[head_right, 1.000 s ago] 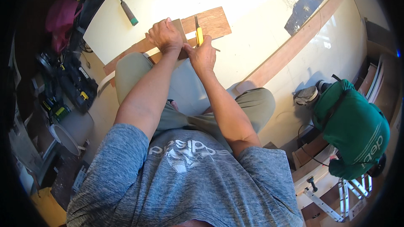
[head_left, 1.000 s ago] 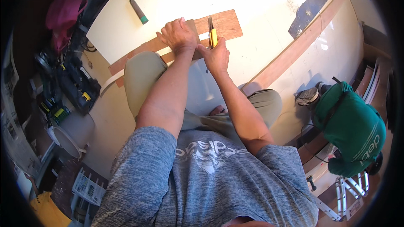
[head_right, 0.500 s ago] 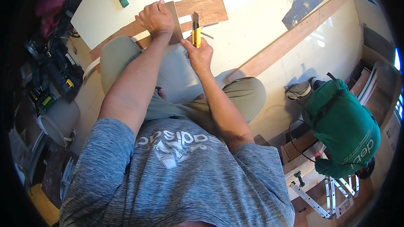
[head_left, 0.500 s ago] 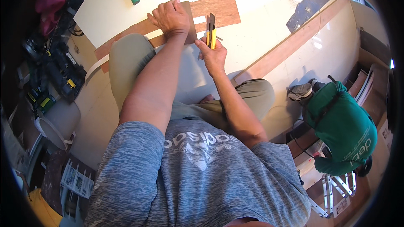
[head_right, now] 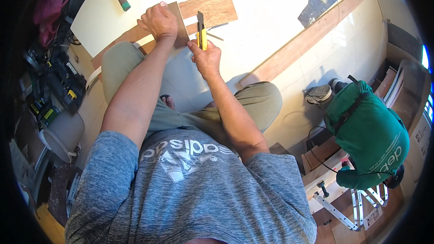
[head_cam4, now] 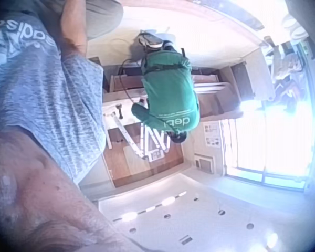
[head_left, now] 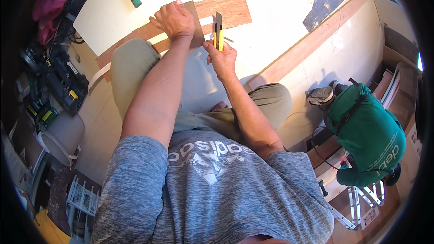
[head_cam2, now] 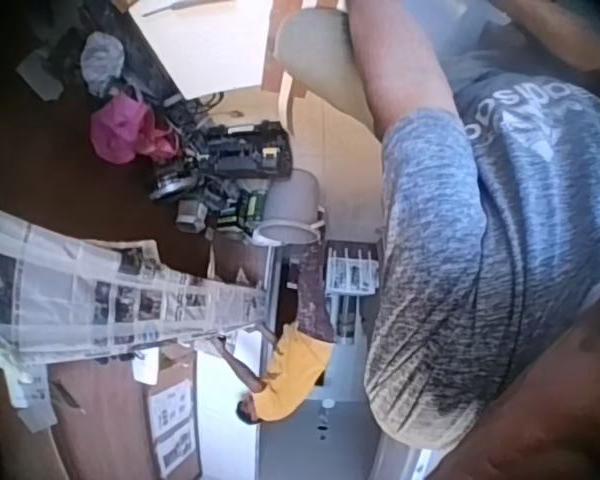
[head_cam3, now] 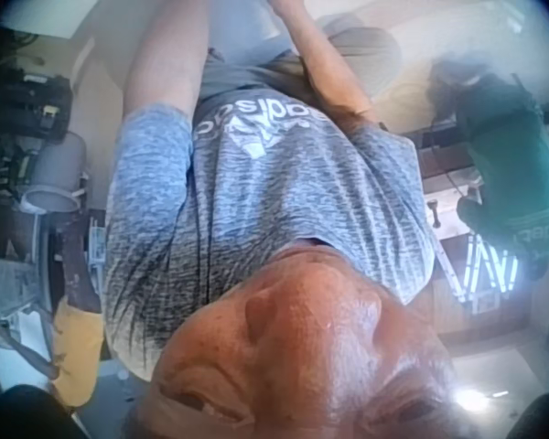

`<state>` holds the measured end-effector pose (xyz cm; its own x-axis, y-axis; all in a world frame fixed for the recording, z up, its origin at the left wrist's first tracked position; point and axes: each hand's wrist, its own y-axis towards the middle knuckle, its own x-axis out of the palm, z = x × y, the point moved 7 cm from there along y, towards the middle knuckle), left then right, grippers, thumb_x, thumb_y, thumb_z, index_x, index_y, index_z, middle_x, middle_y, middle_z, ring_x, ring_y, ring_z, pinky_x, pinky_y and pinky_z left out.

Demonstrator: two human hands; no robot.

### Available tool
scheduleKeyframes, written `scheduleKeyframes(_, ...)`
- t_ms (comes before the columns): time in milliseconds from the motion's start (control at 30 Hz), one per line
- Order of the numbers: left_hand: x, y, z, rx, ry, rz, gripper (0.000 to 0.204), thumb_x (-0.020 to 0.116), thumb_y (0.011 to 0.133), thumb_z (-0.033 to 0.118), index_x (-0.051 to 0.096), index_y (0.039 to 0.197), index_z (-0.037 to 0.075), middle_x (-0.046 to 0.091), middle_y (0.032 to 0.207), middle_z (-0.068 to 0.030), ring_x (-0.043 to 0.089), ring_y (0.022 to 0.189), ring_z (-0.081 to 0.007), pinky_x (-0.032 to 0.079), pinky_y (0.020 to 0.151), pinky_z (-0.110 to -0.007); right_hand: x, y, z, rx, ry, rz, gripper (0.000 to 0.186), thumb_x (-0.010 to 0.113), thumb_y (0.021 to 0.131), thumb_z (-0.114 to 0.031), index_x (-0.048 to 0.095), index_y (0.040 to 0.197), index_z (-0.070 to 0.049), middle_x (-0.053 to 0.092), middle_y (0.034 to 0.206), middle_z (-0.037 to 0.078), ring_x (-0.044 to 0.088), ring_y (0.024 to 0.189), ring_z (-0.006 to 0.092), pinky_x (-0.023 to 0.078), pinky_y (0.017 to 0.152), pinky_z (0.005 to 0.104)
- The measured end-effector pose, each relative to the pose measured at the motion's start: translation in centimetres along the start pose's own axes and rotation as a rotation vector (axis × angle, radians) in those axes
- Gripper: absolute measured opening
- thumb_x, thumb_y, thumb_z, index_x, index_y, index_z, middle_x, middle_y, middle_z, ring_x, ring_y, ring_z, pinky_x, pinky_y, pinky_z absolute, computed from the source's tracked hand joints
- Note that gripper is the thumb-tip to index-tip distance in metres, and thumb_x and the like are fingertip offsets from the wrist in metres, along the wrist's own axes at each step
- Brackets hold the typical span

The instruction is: The person sits on the floor and uses a utility knife to cut small rectangular pieces from a long wooden strip. They repeatedly measure the strip with a pencil and cut off sections, placing the cut pieces aside. The person also retrieves a long white strip from a shelf and returns to cutting the wooden strip.

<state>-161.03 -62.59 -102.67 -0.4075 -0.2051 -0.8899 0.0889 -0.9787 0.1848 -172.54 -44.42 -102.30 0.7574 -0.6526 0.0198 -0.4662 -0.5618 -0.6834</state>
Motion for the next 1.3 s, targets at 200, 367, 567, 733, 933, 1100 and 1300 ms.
scheduleKeyframes(200,-0.1,0.0,0.0,-0.040,-0.021,-0.073,0.037,0.050,0.108,0.039,0.076,0.106,0.014,0.068,0.113,-0.0060,0.053,0.122,-0.0304,0.012,0.125,-0.065,-0.1,0.0,0.0,-0.001,-0.020,-0.007,0.018,0.084,0.092,-0.009,0.074,0.100,0.003,0.068,0.077,0.003,0.055,0.052,0.0093,0.046,0.047,0.0263)
scheduleKeyframes(367,-0.3,-0.2,0.5,-0.028,-0.004,-0.084,0.034,0.054,0.108,0.041,0.076,0.109,0.016,0.069,0.116,-0.0051,0.053,0.124,-0.0290,0.011,0.126,-0.067,0.0,0.1,0.2,-0.016,-0.029,-0.030,0.020,0.085,0.092,-0.016,0.075,0.098,0.001,0.065,0.073,0.001,0.056,0.054,0.0081,0.047,0.050,0.0246)
scheduleKeyframes(567,-1.0,-0.3,1.3,0.028,0.009,-0.020,0.032,0.055,0.107,0.043,0.076,0.112,0.019,0.070,0.115,-0.0028,0.055,0.122,-0.0280,0.017,0.123,-0.067,-0.6,-0.7,-0.9,-0.058,-0.258,0.049,0.029,0.081,0.095,-0.016,0.071,0.115,0.002,0.069,0.078,0.005,0.061,0.058,0.0129,0.051,0.055,0.0301)
scheduleKeyframes(733,-0.7,-0.2,1.3,0.031,0.089,-0.078,0.031,0.057,0.106,0.045,0.077,0.112,0.022,0.071,0.115,-0.0010,0.056,0.121,-0.0273,0.021,0.121,-0.064,0.1,-3.6,-5.7,-0.548,-0.822,0.090,0.049,0.060,0.105,-0.021,0.051,0.149,-0.002,0.074,0.097,0.023,0.073,0.077,0.0376,0.059,0.070,0.0473)
scheduleKeyframes(933,-1.3,-0.3,1.6,0.095,0.015,0.015,0.030,0.065,0.102,0.049,0.078,0.107,0.022,0.071,0.109,-0.0005,0.057,0.116,-0.0247,0.022,0.120,-0.064,2.2,-3.8,-6.2,-0.466,-1.269,-0.114,0.062,0.055,0.104,-0.016,0.036,0.163,-0.010,0.069,0.097,0.025,0.071,0.077,0.0436,0.060,0.072,0.0533)
scheduleKeyframes(1100,-1.7,-0.2,1.7,0.132,0.012,0.083,0.028,0.071,0.098,0.049,0.079,0.099,0.022,0.071,0.103,0.0016,0.059,0.109,-0.0236,0.029,0.113,-0.058,2.8,-3.5,-6.4,-0.479,-1.319,-0.122,0.065,0.054,0.103,-0.012,0.035,0.165,-0.011,0.066,0.089,0.024,0.069,0.071,0.0434,0.059,0.067,0.0542)
scheduleKeyframes(1300,-1.7,-0.1,1.6,0.124,-0.016,0.052,0.026,0.072,0.098,0.046,0.079,0.098,0.021,0.071,0.100,0.0023,0.059,0.106,-0.0239,0.031,0.110,-0.053,3.2,-3.8,-6.2,-0.477,-1.319,-0.132,0.069,0.053,0.099,-0.008,0.035,0.165,-0.011,0.066,0.087,0.024,0.069,0.067,0.0427,0.058,0.063,0.0535)
